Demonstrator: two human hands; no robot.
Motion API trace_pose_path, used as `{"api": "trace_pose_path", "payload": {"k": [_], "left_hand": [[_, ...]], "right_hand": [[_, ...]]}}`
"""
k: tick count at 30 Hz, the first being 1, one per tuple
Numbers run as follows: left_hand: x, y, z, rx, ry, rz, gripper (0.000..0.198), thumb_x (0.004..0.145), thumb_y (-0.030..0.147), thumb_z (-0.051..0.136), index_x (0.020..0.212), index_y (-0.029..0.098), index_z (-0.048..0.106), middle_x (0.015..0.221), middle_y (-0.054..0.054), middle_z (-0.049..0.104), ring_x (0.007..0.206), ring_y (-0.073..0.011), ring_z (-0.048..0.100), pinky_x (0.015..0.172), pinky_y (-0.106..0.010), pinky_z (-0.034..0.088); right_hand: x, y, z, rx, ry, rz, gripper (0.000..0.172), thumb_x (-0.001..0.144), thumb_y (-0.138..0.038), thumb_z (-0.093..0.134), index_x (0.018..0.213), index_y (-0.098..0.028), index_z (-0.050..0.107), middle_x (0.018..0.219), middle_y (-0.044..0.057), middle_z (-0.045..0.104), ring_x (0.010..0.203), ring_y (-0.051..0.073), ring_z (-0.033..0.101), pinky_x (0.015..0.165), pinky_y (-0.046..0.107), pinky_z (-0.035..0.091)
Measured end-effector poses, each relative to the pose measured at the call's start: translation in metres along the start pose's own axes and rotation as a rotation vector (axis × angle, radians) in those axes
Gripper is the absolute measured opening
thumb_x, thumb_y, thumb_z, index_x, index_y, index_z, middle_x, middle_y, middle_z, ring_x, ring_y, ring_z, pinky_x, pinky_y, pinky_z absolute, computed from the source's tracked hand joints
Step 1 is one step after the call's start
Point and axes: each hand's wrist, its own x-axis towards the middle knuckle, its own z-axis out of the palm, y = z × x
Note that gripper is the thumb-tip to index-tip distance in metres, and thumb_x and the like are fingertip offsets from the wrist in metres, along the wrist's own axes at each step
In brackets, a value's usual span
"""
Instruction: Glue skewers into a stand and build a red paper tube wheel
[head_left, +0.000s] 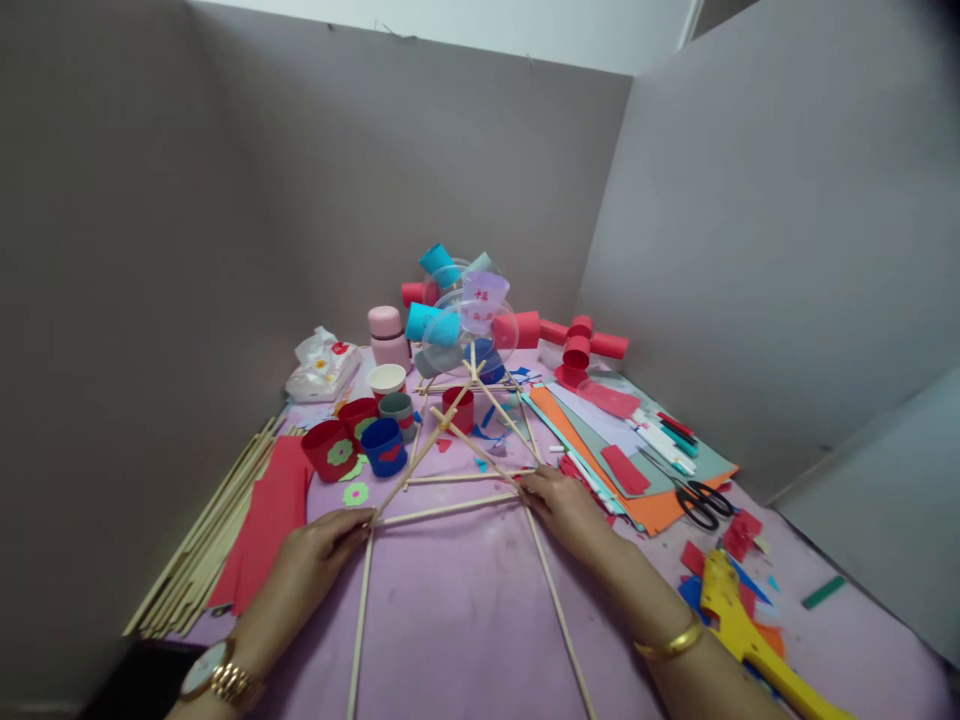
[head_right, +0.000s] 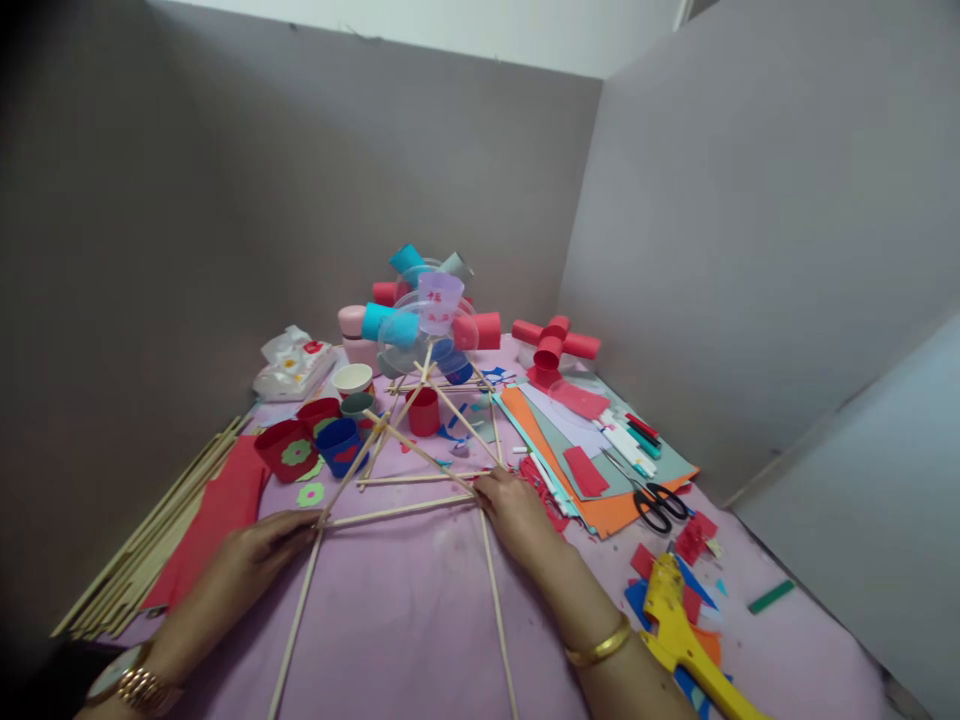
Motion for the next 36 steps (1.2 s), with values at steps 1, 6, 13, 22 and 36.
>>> {"api": "trace_pose_path", "payload": {"k": [1,6,13,22,36], "left_hand": [[0.000,-0.001,0.001,-0.006,0.004,0.004,0.036,0.081,0.049,0.048,0.095,0.023,0.069,0.096,-0.005,0.074,0.086,-0.0228,0.068,0.078,-0.032,0.054],[0.006,0.005,0.008,-0.035,0.019,0.037,0.035,0.080,0.049,0.050,0.093,0.024,0.070,0.095,-0.003,0.074,0.085,-0.0211,0.069,0.077,-0.028,0.054],[0.012,0.012,0.014,-0.014,0.046,0.042,0.035,0.080,0.049,0.049,0.094,0.024,0.070,0.095,-0.002,0.074,0.086,-0.0208,0.069,0.077,-0.028,0.054],[0.008,0.011,0.017,0.023,0.069,0.035,0.036,0.081,0.049,0.047,0.095,0.026,0.070,0.095,-0.001,0.074,0.086,-0.0209,0.069,0.078,-0.029,0.054],[0.004,0.016,0.015,0.048,0.063,0.088,0.029,0.085,0.041,0.045,0.092,0.024,0.068,0.092,-0.002,0.073,0.084,-0.0188,0.068,0.074,-0.026,0.053]], "right_hand": [[0.001,0.001,0.000,0.003,0.001,-0.002,0.017,0.089,-0.015,0.048,0.085,-0.019,0.064,0.088,0.005,0.064,0.082,0.016,0.060,0.068,0.023,0.037],[0.000,0.008,-0.001,0.014,0.004,-0.003,0.015,0.086,-0.011,0.051,0.083,-0.018,0.064,0.088,0.005,0.066,0.084,0.016,0.060,0.068,0.022,0.038],[-0.006,0.013,-0.006,0.003,0.021,0.008,0.018,0.087,-0.012,0.050,0.077,-0.017,0.063,0.081,0.005,0.067,0.077,0.016,0.060,0.065,0.023,0.038],[-0.005,0.021,0.002,0.014,0.052,-0.022,0.018,0.087,-0.015,0.051,0.076,-0.019,0.064,0.078,0.003,0.067,0.074,0.016,0.061,0.062,0.022,0.038],[-0.005,0.029,0.012,0.058,0.087,-0.048,0.017,0.086,-0.015,0.051,0.079,-0.019,0.066,0.080,0.004,0.068,0.074,0.018,0.062,0.064,0.025,0.042]]}}
